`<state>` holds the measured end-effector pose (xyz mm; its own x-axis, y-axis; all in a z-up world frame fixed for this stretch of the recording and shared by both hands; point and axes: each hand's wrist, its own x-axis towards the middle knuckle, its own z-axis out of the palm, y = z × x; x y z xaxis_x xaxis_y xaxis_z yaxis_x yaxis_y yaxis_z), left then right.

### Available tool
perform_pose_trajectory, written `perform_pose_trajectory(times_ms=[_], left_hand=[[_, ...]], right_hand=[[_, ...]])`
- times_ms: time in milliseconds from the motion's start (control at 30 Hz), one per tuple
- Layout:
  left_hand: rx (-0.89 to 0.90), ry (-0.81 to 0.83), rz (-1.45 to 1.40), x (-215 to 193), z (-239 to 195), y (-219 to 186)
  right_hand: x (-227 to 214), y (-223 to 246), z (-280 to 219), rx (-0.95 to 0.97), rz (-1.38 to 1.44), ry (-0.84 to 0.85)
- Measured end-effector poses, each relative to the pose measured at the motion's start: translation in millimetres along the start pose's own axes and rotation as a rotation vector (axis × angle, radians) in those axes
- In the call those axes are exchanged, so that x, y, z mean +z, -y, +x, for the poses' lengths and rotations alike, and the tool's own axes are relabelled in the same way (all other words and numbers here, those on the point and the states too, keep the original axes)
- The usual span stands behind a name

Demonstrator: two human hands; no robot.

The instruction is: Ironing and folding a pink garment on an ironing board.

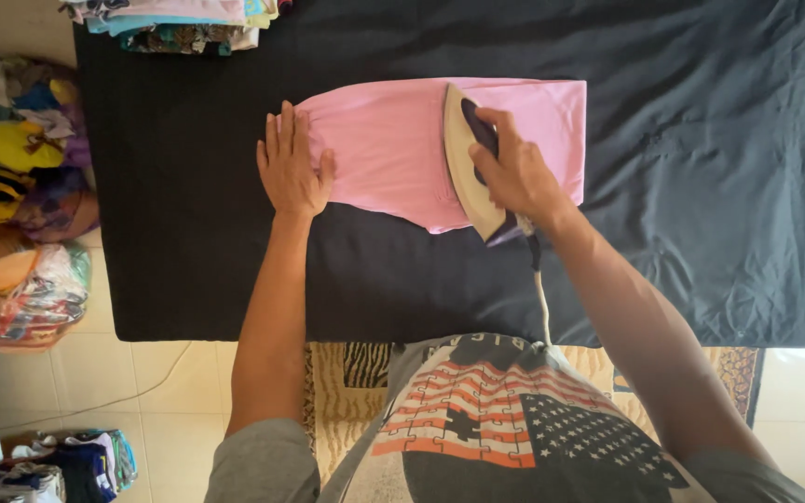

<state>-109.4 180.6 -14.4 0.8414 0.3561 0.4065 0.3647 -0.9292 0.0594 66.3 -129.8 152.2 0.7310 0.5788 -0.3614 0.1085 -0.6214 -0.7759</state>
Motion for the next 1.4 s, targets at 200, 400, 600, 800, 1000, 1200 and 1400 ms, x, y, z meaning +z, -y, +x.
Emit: perform_pose_trajectory(times_ms=[200,400,600,800,1000,1200,1400], left_hand=[[0.003,-0.066,0.029,1.1,0.8,-1.4],[0.005,-0.074,0.001,-5.2,3.1,-2.9],[-0.006,-0.070,0.019,-2.2,2.4,-1.3],[-0.106,0.151,-0.061,-29.3,7.0,-15.2],[0.011,-0.096,0.004,-1.0,2.8,-1.5],[0.008,-0.071,-0.007,-10.5,8.8,-4.7],[-0.016,-0.093,0.007,-4.4,7.9,-2.3]], right_hand=[[2.3,9.5,16.0,-0.009,-0.019,-0.028],[10.5,14.8,13.5,-0.048,-0.036,-0.024],[25.2,-13.6,13.8,0.040,-0.063,0.005],[20.0,30.9,18.7,-0.007,0.076,-0.093],[37.2,4.6,-0.9,-0.030,-0.170,-0.012],[14.5,16.9,-22.8,0.057,-0.045,-0.036],[-21.1,-6.0,7.7,-0.061,0.085,-0.135]])
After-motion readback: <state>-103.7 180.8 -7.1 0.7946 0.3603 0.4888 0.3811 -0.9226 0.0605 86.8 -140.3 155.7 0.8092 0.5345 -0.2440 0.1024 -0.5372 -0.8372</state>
